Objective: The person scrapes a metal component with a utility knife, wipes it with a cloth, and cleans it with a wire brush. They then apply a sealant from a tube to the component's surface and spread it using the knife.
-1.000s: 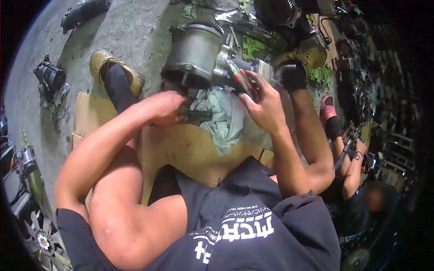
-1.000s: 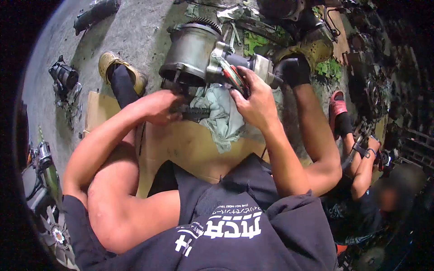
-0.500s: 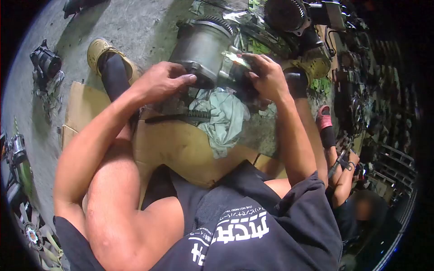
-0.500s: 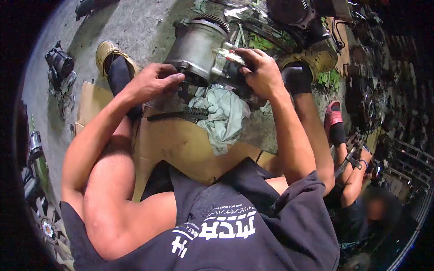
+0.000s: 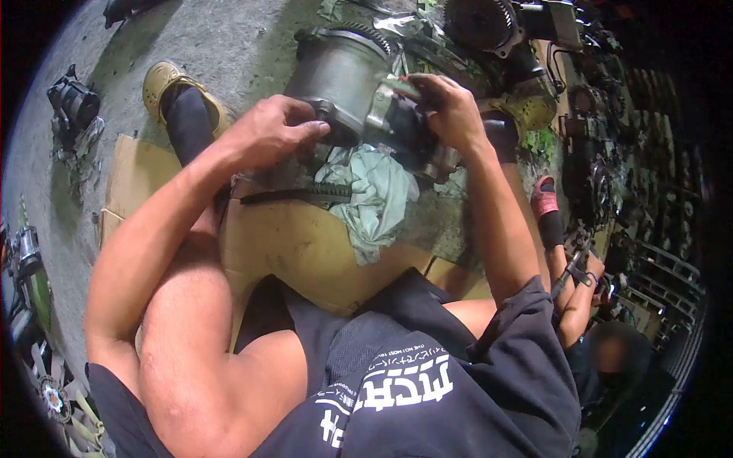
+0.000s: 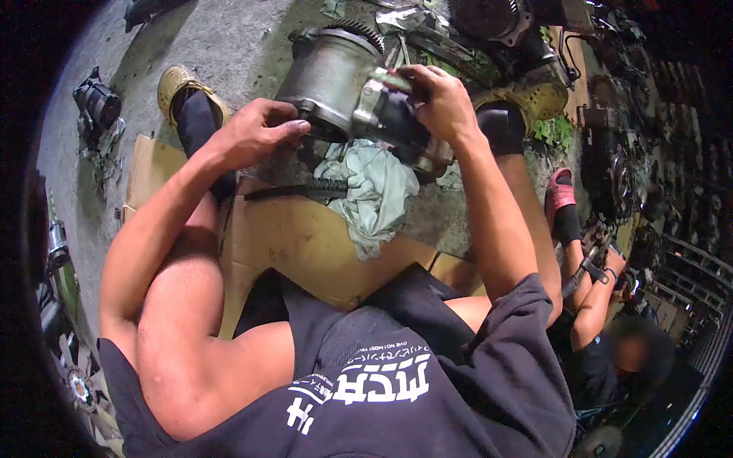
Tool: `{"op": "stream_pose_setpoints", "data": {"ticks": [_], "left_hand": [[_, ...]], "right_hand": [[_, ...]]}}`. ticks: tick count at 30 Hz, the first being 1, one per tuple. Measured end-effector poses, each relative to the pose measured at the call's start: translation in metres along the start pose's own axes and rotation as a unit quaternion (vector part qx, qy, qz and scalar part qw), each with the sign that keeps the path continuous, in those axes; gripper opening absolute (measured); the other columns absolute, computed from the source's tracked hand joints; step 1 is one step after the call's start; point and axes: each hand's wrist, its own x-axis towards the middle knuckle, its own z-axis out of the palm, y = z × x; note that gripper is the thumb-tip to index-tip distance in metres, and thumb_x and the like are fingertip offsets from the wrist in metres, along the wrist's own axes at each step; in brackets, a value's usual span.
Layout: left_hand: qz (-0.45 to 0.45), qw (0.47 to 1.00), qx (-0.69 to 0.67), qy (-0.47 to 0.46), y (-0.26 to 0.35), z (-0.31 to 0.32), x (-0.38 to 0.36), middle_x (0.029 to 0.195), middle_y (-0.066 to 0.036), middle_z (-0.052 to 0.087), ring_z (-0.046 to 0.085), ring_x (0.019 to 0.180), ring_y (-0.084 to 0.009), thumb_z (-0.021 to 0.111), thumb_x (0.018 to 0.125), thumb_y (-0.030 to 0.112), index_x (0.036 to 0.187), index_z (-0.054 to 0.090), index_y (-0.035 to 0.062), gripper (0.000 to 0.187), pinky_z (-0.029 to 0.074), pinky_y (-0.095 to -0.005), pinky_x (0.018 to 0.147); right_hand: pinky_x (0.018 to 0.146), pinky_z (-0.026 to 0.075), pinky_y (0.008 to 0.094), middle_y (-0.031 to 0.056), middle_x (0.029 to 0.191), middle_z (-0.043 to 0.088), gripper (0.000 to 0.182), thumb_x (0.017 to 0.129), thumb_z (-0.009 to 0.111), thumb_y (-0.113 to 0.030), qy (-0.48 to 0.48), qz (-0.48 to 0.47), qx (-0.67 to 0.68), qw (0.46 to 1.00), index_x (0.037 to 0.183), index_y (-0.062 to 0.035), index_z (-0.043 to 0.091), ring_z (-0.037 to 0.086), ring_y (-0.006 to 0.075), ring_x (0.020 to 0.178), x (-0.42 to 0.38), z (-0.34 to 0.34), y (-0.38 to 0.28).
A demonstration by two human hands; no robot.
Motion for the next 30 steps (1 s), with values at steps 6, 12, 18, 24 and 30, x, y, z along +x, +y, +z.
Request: {"op": "stream_pose_setpoints", "data": {"ticks": [6,12,18,24,30], "left_hand": [[0.003,1.0,0.024,0.007,-0.001,0.0,0.002,0.081,-0.011,0.073,0.067,0.076,-0.018,0.065,0.095,0.035,0.102,0.072,-0.0036,0.04,0.052,-0.0342,0.073],[0.001,0.999,0.033,0.004,0.0,-0.001,0.003,0.081,-0.012,0.072,0.067,0.075,-0.0183,0.066,0.094,0.037,0.103,0.072,-0.003,0.042,0.052,-0.0345,0.073],[0.003,1.0,0.02,-0.001,-0.005,-0.001,0.005,0.08,-0.012,0.072,0.066,0.074,-0.0182,0.066,0.093,0.038,0.104,0.072,-0.0037,0.044,0.052,-0.0351,0.072],[0.014,0.999,0.035,0.002,-0.006,-0.001,0.005,0.08,-0.012,0.071,0.066,0.075,-0.0188,0.066,0.093,0.039,0.102,0.071,-0.0042,0.044,0.051,-0.0359,0.073],[0.007,0.999,0.037,-0.003,-0.003,-0.001,0.003,0.079,-0.009,0.069,0.063,0.075,-0.0166,0.065,0.094,0.04,0.097,0.07,-0.0035,0.044,0.05,-0.0343,0.072]], "right_hand": [[0.086,0.057,0.0331,0.0133,0.109,0.07,0.052,0.074,0.065,0.013,-0.002,-0.014,-0.014,1.0,0.121,-0.0081,0.068,0.071,0.0217,0.098,0.007,0.003,0.01],[0.087,0.056,0.0332,0.0136,0.109,0.071,0.05,0.074,0.065,0.013,0.015,-0.054,-0.046,0.997,0.12,-0.007,0.067,0.071,0.0233,0.098,0.01,0.003,0.015],[0.088,0.057,0.036,0.0146,0.112,0.071,0.055,0.072,0.066,0.012,-0.035,-0.081,-0.012,0.996,0.123,-0.0077,0.067,0.071,0.0268,0.101,0.014,0.0,0.013],[0.086,0.057,0.0356,0.0142,0.11,0.072,0.057,0.07,0.067,0.012,-0.009,-0.03,-0.04,0.999,0.123,-0.008,0.067,0.071,0.0266,0.1,0.016,0.0,0.011],[0.084,0.056,0.0358,0.0142,0.107,0.071,0.054,0.071,0.068,0.01,-0.004,-0.065,-0.076,0.995,0.121,-0.0092,0.068,0.07,0.0297,0.095,0.019,0.0,0.01]]}}
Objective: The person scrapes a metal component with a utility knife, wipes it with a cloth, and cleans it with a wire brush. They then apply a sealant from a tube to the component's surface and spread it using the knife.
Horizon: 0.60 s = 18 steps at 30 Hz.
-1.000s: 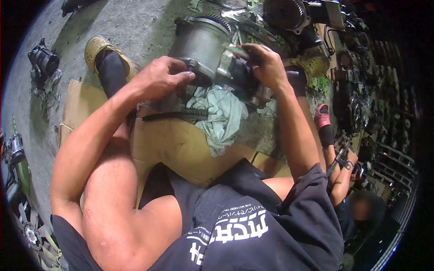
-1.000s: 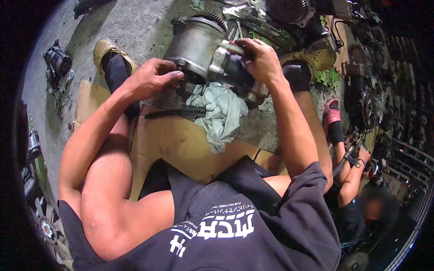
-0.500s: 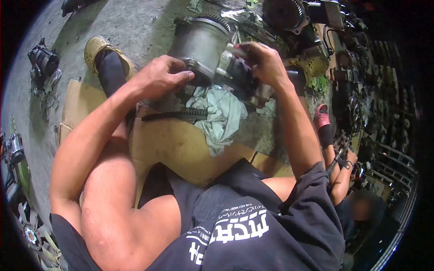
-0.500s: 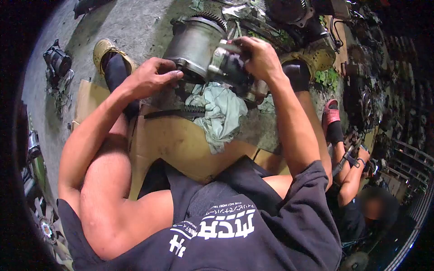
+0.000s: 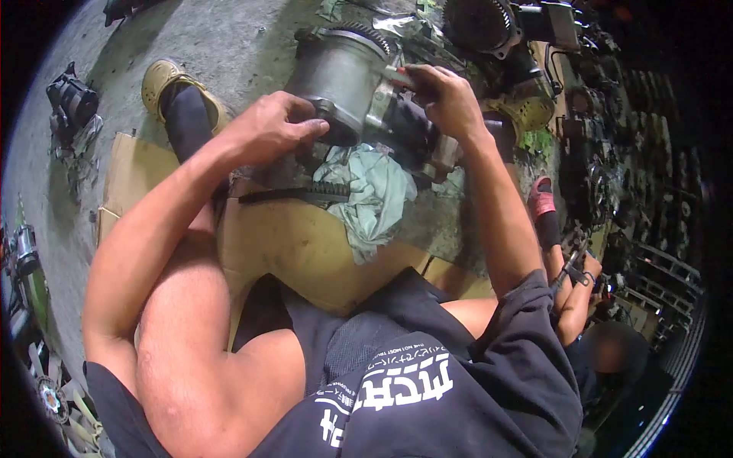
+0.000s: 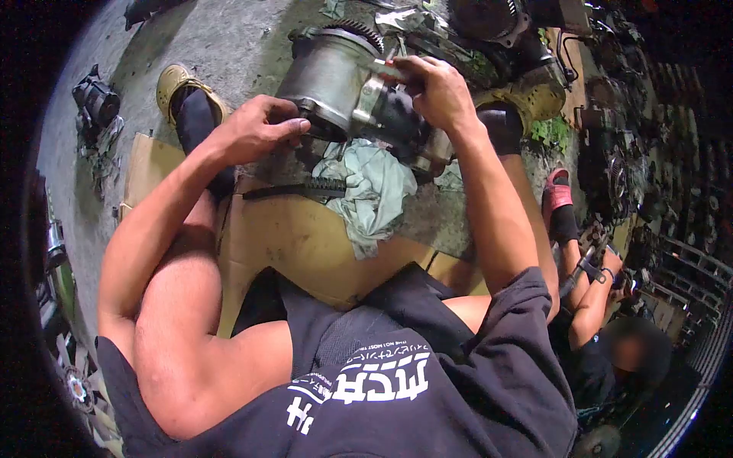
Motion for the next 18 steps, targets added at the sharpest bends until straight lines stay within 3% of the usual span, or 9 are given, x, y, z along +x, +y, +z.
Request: {"op": "stream_pose_setpoints", "data": {"ticks": [4,7,9,10,12,14,16,18], "left_hand": [[0.002,1.0,0.001,0.006,-0.003,0.0,0.002,0.077,-0.006,0.066,0.059,0.073,-0.0132,0.065,0.095,0.039,0.094,0.069,-0.0032,0.042,0.048,-0.0319,0.069],[0.0,1.0,0.01,0.006,0.001,-0.001,0.0,0.077,-0.006,0.065,0.059,0.073,-0.0135,0.065,0.095,0.039,0.094,0.069,-0.0033,0.042,0.048,-0.0315,0.069],[0.014,1.0,0.011,0.014,-0.002,-0.001,0.0,0.077,-0.006,0.066,0.059,0.072,-0.0135,0.065,0.095,0.038,0.094,0.069,-0.0034,0.042,0.048,-0.0315,0.069],[0.029,0.999,0.012,0.02,-0.001,-0.001,-0.001,0.077,-0.006,0.066,0.059,0.072,-0.0135,0.065,0.095,0.038,0.094,0.069,-0.0034,0.042,0.048,-0.0315,0.069],[0.014,1.0,0.006,0.01,0.002,-0.002,-0.001,0.076,-0.006,0.066,0.059,0.072,-0.0135,0.064,0.095,0.038,0.094,0.069,-0.0035,0.042,0.048,-0.0315,0.068],[-0.002,1.0,0.001,0.003,0.003,-0.002,-0.002,0.076,-0.006,0.065,0.059,0.072,-0.0134,0.064,0.096,0.038,0.094,0.069,-0.0036,0.042,0.048,-0.0315,0.068],[0.007,1.0,0.003,0.003,0.001,-0.002,-0.002,0.076,-0.006,0.066,0.059,0.072,-0.0131,0.064,0.096,0.038,0.094,0.068,-0.0037,0.042,0.048,-0.0315,0.069],[0.002,1.0,0.0,0.0,-0.002,-0.001,0.002,0.077,-0.006,0.066,0.06,0.073,-0.013,0.064,0.096,0.037,0.095,0.068,-0.0036,0.041,0.048,-0.0313,0.069]], "right_hand": [[0.085,0.056,0.0365,0.014,0.107,0.071,0.057,0.07,0.065,0.012,-0.055,-0.026,0.087,0.994,0.122,-0.0103,0.068,0.07,0.0304,0.095,0.0,0.0,-0.004],[0.086,0.056,0.0377,0.0132,0.108,0.071,0.06,0.069,0.063,0.014,0.028,-0.026,0.013,0.999,0.123,-0.0108,0.068,0.069,0.0305,0.098,0.0,0.001,-0.003],[0.087,0.056,0.0386,0.0125,0.11,0.07,0.061,0.068,0.062,0.014,-0.07,-0.04,0.06,0.995,0.123,-0.011,0.068,0.068,0.0322,0.102,-0.003,0.0,-0.007],[0.087,0.056,0.0386,0.0125,0.11,0.07,0.061,0.068,0.062,0.014,-0.07,-0.04,0.061,0.995,0.123,-0.011,0.068,0.068,0.0322,0.102,-0.004,0.001,-0.009],[0.089,0.056,0.0393,0.0119,0.11,0.069,0.059,0.069,0.064,0.012,0.02,0.017,0.021,0.999,0.123,-0.0117,0.069,0.066,0.033,0.105,-0.007,0.002,-0.011],[0.089,0.056,0.0397,0.0116,0.109,0.069,0.057,0.07,0.065,0.01,0.016,0.01,0.007,1.0,0.123,-0.0118,0.069,0.066,0.0336,0.104,-0.008,0.001,-0.009],[0.088,0.056,0.0398,0.0109,0.108,0.07,0.053,0.071,0.067,0.007,-0.055,-0.031,0.042,0.997,0.121,-0.0118,0.07,0.066,0.0334,0.104,-0.008,0.003,-0.003],[0.087,0.056,0.0398,0.0112,0.106,0.071,0.049,0.072,0.068,0.005,-0.007,-0.033,0.022,0.999,0.118,-0.0114,0.071,0.067,0.0336,0.103,-0.009,0.005,0.003]]}}
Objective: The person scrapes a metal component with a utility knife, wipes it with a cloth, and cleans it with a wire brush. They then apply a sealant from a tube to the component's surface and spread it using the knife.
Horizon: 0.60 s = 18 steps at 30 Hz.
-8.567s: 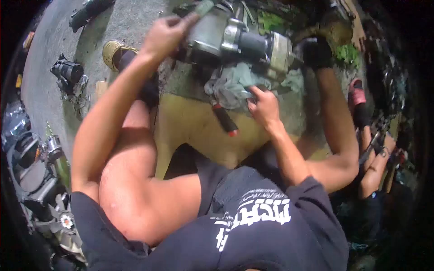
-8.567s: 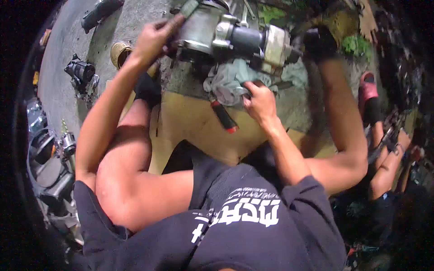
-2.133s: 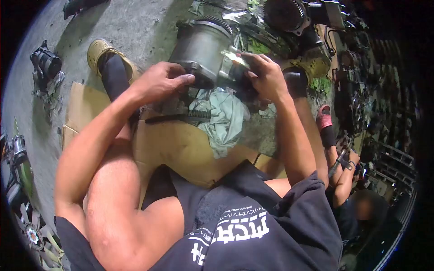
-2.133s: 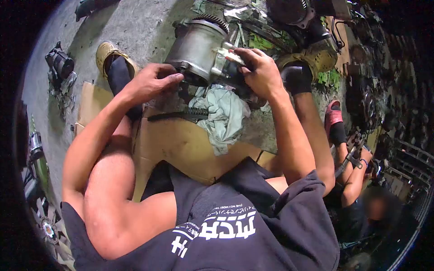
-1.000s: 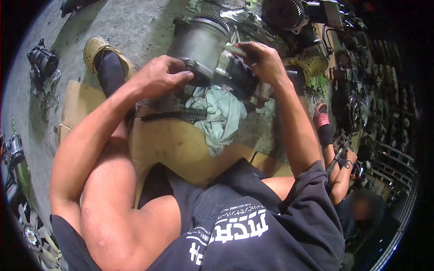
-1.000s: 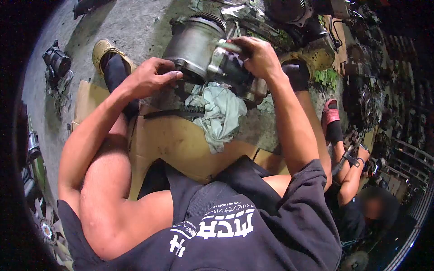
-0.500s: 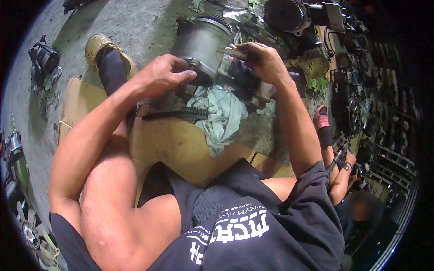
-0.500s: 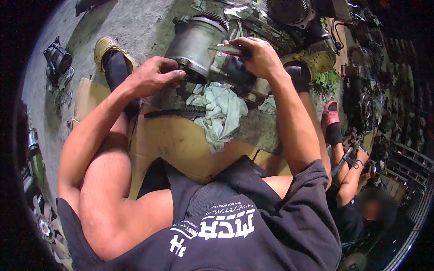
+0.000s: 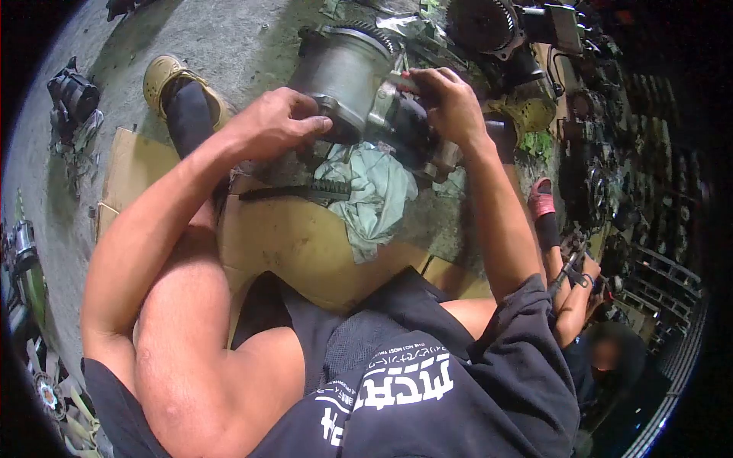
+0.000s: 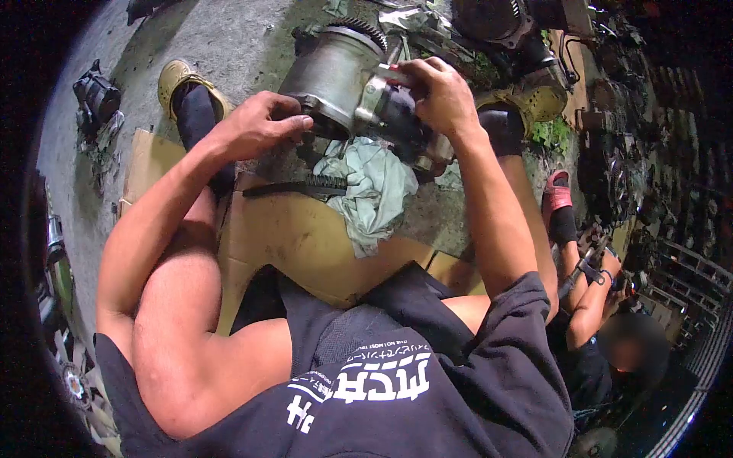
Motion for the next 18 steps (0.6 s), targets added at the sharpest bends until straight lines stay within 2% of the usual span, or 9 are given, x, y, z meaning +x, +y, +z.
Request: {"op": "stream_pose_setpoints", "data": {"ticks": [2,4,6,7,8,10,14,15,18], "left_hand": [[-0.007,1.0,-0.002,-0.001,0.002,0.0,0.0,0.077,-0.006,0.067,0.06,0.074,-0.0129,0.064,0.096,0.037,0.095,0.069,-0.0034,0.041,0.049,-0.031,0.07],[-0.006,1.0,0.0,-0.005,0.004,-0.001,-0.003,0.079,-0.007,0.068,0.062,0.075,-0.013,0.064,0.096,0.036,0.096,0.069,-0.0033,0.04,0.049,-0.031,0.07],[-0.009,1.0,0.0,-0.003,0.004,-0.002,-0.002,0.079,-0.007,0.068,0.062,0.075,-0.0131,0.064,0.096,0.036,0.095,0.069,-0.0033,0.04,0.05,-0.0313,0.07],[-0.011,1.0,0.0,-0.001,0.004,-0.001,-0.001,0.079,-0.007,0.069,0.063,0.075,-0.0133,0.064,0.096,0.036,0.095,0.068,-0.0033,0.04,0.05,-0.0315,0.07],[-0.01,1.0,-0.001,0.0,0.004,0.0,-0.001,0.079,-0.007,0.069,0.063,0.075,-0.0133,0.064,0.096,0.036,0.095,0.068,-0.0033,0.04,0.05,-0.0315,0.07],[0.003,1.0,0.0,0.003,0.004,-0.001,-0.003,0.078,-0.007,0.068,0.063,0.074,-0.013,0.064,0.096,0.036,0.094,0.068,-0.0032,0.04,0.05,-0.0319,0.069],[-0.012,1.0,-0.028,-0.005,0.003,0.001,-0.003,0.077,-0.007,0.067,0.063,0.073,-0.0128,0.064,0.096,0.036,0.093,0.067,-0.0032,0.04,0.05,-0.0315,0.069],[0.001,1.0,-0.011,0.0,0.001,0.001,-0.002,0.076,-0.006,0.067,0.062,0.073,-0.0126,0.064,0.097,0.036,0.093,0.067,-0.0034,0.04,0.05,-0.0312,0.069],[0.003,1.0,-0.02,-0.004,0.001,0.0,-0.003,0.076,-0.006,0.067,0.062,0.072,-0.0124,0.064,0.097,0.036,0.092,0.067,-0.0035,0.04,0.05,-0.0308,0.069]], "right_hand": [[0.087,0.056,0.04,0.0121,0.105,0.071,0.046,0.073,0.069,0.005,0.017,0.042,-0.026,0.999,0.116,-0.0112,0.071,0.067,0.0335,0.101,0.002,-0.001,-0.002],[0.087,0.056,0.0401,0.0139,0.106,0.07,0.048,0.073,0.066,0.007,-0.032,-0.003,0.025,0.999,0.118,-0.0108,0.07,0.067,0.0346,0.1,0.0,-0.003,-0.002],[0.084,0.054,0.043,0.0127,0.104,0.067,0.047,0.073,0.066,0.003,-0.003,0.039,0.009,0.999,0.115,-0.0154,0.071,0.066,0.0363,0.095,-0.002,-0.006,-0.007],[0.083,0.054,0.0422,0.0131,0.104,0.067,0.048,0.071,0.065,0.004,0.048,0.03,-0.058,0.997,0.115,-0.0148,0.071,0.066,0.0365,0.094,-0.003,-0.004,-0.005],[0.083,0.054,0.0422,0.0131,0.104,0.067,0.048,0.071,0.065,0.004,0.047,0.03,-0.059,0.997,0.115,-0.0148,0.071,0.066,0.0365,0.094,-0.005,-0.003,-0.003],[0.083,0.054,0.0417,0.0136,0.102,0.068,0.049,0.071,0.065,0.004,-0.013,0.012,0.041,0.999,0.116,-0.0139,0.07,0.066,0.0361,0.094,-0.005,-0.002,-0.002],[0.081,0.054,0.0416,0.0143,0.1,0.068,0.046,0.073,0.065,0.003,0.008,0.051,0.021,0.998,0.117,-0.0135,0.07,0.066,0.0352,0.094,-0.005,-0.005,0.002],[0.082,0.054,0.042,0.0135,0.102,0.068,0.046,0.074,0.066,0.002,-0.027,0.039,0.076,0.996,0.117,-0.0145,0.07,0.067,0.0349,0.094,-0.005,-0.005,0.007],[0.083,0.054,0.0422,0.0131,0.101,0.069,0.048,0.072,0.067,0.003,-0.034,0.039,-0.006,0.999,0.117,-0.0144,0.07,0.067,0.0347,0.095,-0.005,-0.009,0.003]]}}
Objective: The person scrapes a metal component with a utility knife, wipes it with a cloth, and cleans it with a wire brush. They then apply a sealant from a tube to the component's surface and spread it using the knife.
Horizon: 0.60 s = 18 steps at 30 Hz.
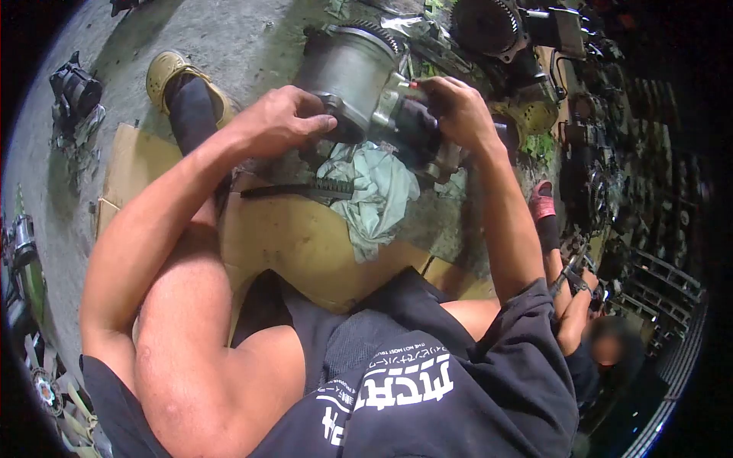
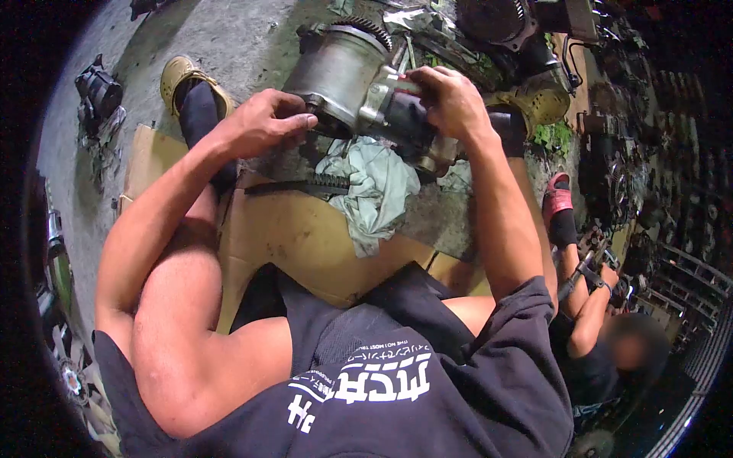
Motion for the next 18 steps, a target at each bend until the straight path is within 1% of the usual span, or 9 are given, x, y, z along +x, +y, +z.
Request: {"op": "stream_pose_setpoints", "data": {"ticks": [1,5,8,9,11,12,15,17,18], "left_hand": [[-0.008,1.0,-0.025,-0.012,0.001,0.0,0.001,0.076,-0.006,0.067,0.062,0.072,-0.0125,0.064,0.097,0.036,0.091,0.068,-0.0035,0.04,0.049,-0.0307,0.069],[-0.002,1.0,0.001,-0.004,-0.001,0.0,0.001,0.076,-0.006,0.067,0.062,0.073,-0.0125,0.064,0.097,0.037,0.089,0.068,-0.0031,0.041,0.049,-0.0308,0.07],[-0.008,1.0,0.015,-0.002,0.0,0.001,0.002,0.076,-0.006,0.067,0.062,0.074,-0.0126,0.064,0.096,0.037,0.088,0.068,-0.0028,0.041,0.049,-0.0311,0.071],[0.005,1.0,0.023,0.007,-0.001,0.001,0.002,0.078,-0.009,0.069,0.065,0.073,-0.0154,0.065,0.095,0.035,0.091,0.07,-0.0039,0.04,0.051,-0.033,0.07],[0.016,0.999,0.032,0.018,-0.002,0.0,0.002,0.081,-0.012,0.071,0.068,0.073,-0.0182,0.065,0.094,0.034,0.095,0.071,-0.0049,0.039,0.053,-0.0349,0.069],[0.008,1.0,0.012,0.01,-0.002,0.0,0.001,0.081,-0.013,0.071,0.068,0.074,-0.0186,0.065,0.094,0.034,0.096,0.071,-0.0048,0.04,0.053,-0.0352,0.07],[0.001,1.0,-0.006,-0.001,-0.001,0.001,0.003,0.082,-0.013,0.072,0.069,0.074,-0.0189,0.065,0.094,0.035,0.097,0.071,-0.0047,0.04,0.054,-0.0356,0.07],[-0.002,1.0,-0.001,0.001,-0.002,-0.001,0.002,0.082,-0.013,0.072,0.069,0.074,-0.0188,0.065,0.094,0.035,0.098,0.071,-0.0047,0.04,0.054,-0.0357,0.07],[0.0,1.0,0.006,0.003,-0.002,-0.001,0.002,0.082,-0.013,0.072,0.068,0.074,-0.0187,0.065,0.094,0.035,0.098,0.071,-0.0047,0.04,0.054,-0.0355,0.07]], "right_hand": [[0.084,0.054,0.0415,0.0134,0.101,0.069,0.051,0.069,0.068,0.004,0.046,0.02,0.0,0.999,0.117,-0.0129,0.069,0.066,0.0346,0.097,0.001,0.003,-0.002],[0.085,0.054,0.0402,0.0141,0.105,0.07,0.053,0.069,0.068,0.005,-0.017,-0.011,0.058,0.998,0.12,-0.0113,0.069,0.067,0.0344,0.097,0.0,-0.001,-0.005],[0.085,0.055,0.0399,0.0142,0.106,0.07,0.055,0.069,0.066,0.006,0.015,0.039,0.042,0.998,0.121,-0.0115,0.068,0.068,0.0347,0.095,0.001,0.0,-0.004],[0.085,0.055,0.0399,0.0142,0.106,0.07,0.055,0.069,0.066,0.006,0.014,0.039,0.042,0.998,0.121,-0.0115,0.068,0.068,0.0347,0.095,0.0,-0.002,-0.004],[0.084,0.055,0.0399,0.0147,0.105,0.07,0.053,0.07,0.063,0.007,-0.03,-0.024,0.069,0.997,0.12,-0.0117,0.069,0.068,0.0354,0.094,0.001,-0.005,-0.01],[0.084,0.055,0.0399,0.0147,0.105,0.07,0.053,0.07,0.063,0.007,-0.03,-0.024,0.069,0.997,0.12,-0.0117,0.069,0.068,0.0354,0.094,0.002,-0.003,-0.01],[0.084,0.055,0.0405,0.0156,0.104,0.07,0.048,0.074,0.062,0.005,0.031,0.008,0.028,0.999,0.117,-0.0125,0.071,0.068,0.0362,0.094,0.001,-0.005,-0.008],[0.084,0.055,0.0405,0.0162,0.104,0.07,0.044,0.077,0.064,0.003,-0.059,0.012,0.094,0.994,0.116,-0.0138,0.072,0.068,0.0362,0.095,0.002,-0.009,-0.014],[0.084,0.055,0.0405,0.0162,0.104,0.07,0.044,0.077,0.064,0.003,-0.059,0.012,0.095,0.994,0.116,-0.0138,0.072,0.068,0.0362,0.095,0.002,-0.007,-0.012]]}}
